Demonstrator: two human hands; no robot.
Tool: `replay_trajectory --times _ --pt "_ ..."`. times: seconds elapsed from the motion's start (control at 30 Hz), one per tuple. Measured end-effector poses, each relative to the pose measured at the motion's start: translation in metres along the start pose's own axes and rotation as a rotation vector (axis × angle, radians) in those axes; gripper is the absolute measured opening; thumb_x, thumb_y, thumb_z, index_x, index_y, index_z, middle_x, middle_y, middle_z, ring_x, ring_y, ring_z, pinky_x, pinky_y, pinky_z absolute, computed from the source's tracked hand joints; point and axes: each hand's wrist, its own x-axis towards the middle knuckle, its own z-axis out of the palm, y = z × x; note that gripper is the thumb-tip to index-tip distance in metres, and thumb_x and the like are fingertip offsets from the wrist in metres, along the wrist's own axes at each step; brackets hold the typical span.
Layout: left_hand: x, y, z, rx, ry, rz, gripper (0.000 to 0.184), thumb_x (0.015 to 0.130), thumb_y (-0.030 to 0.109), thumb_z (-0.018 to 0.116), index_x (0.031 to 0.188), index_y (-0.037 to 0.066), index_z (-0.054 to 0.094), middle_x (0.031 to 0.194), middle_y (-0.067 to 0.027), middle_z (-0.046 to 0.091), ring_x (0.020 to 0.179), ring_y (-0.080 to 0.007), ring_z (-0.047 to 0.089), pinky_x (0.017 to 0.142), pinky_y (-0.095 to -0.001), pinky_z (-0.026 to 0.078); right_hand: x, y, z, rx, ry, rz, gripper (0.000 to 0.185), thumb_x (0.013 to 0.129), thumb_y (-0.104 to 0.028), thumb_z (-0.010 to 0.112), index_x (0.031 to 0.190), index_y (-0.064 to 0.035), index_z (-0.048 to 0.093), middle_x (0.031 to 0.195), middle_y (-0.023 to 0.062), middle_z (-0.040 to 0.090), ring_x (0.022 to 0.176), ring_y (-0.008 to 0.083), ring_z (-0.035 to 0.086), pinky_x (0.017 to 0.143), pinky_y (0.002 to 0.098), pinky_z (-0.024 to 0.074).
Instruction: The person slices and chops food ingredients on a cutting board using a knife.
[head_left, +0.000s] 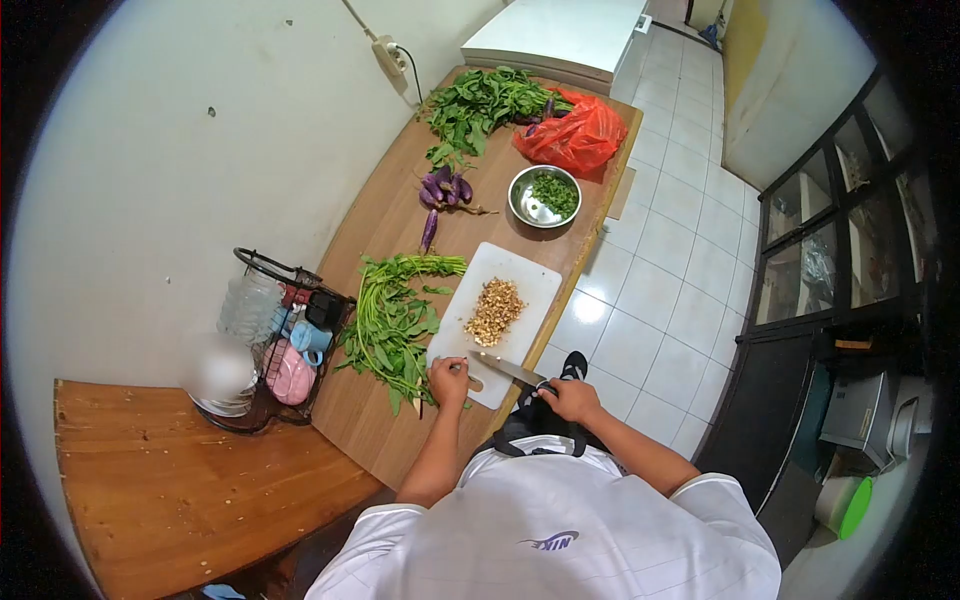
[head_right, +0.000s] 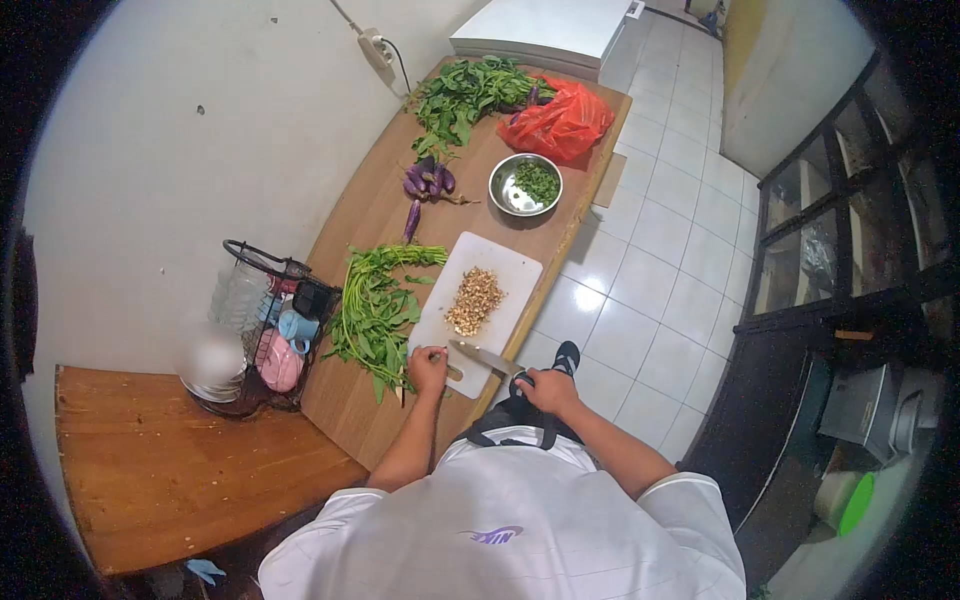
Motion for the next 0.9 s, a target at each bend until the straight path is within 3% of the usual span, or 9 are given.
replay_trajectory --times 0.43,0.53,0.9 --pt "-0.005 -0.001 0.018 0.125 0.055 -0.043 0.011 0.08 0.024 0.081 0.089 0.018 0.08 0.105 -0.001 0.067 0.111 -0.0292 0.06 0.094 -0.0489 0.046 0.015 -0.012 -0.02 0.087 -0.126 -0.079 0.053 0.102 -0.056 0.051 0.109 -0.0091 0.073 0.098 0.0236 0.074 0.096 0.044 0.071 0.086 0.0541 0.0562" --pt "-0.013 0.001 0.02 0.137 0.096 -0.105 0.011 0.08 0.025 0.081 0.09 0.019 0.08 0.106 0.0005 0.068 0.113 -0.0279 0.059 0.097 -0.0497 0.042 0.018 -0.013 -0.03 0.053 -0.222 -0.057 0.056 0.101 -0.058 0.05 0.123 -0.0106 0.073 0.11 0.022 0.075 0.106 0.0416 0.07 0.094 0.0519 0.0555" --pt "-0.007 0.023 0.012 0.188 0.039 -0.261 0.007 0.08 0.032 0.081 0.086 0.028 0.081 0.108 0.0021 0.068 0.117 -0.0272 0.057 0.099 -0.05 0.041 0.052 -0.032 -0.045 -0.041 -0.178 -0.103 0.054 0.102 -0.056 0.05 0.117 -0.0105 0.075 0.109 0.0206 0.075 0.105 0.04 0.072 0.091 0.052 0.0563"
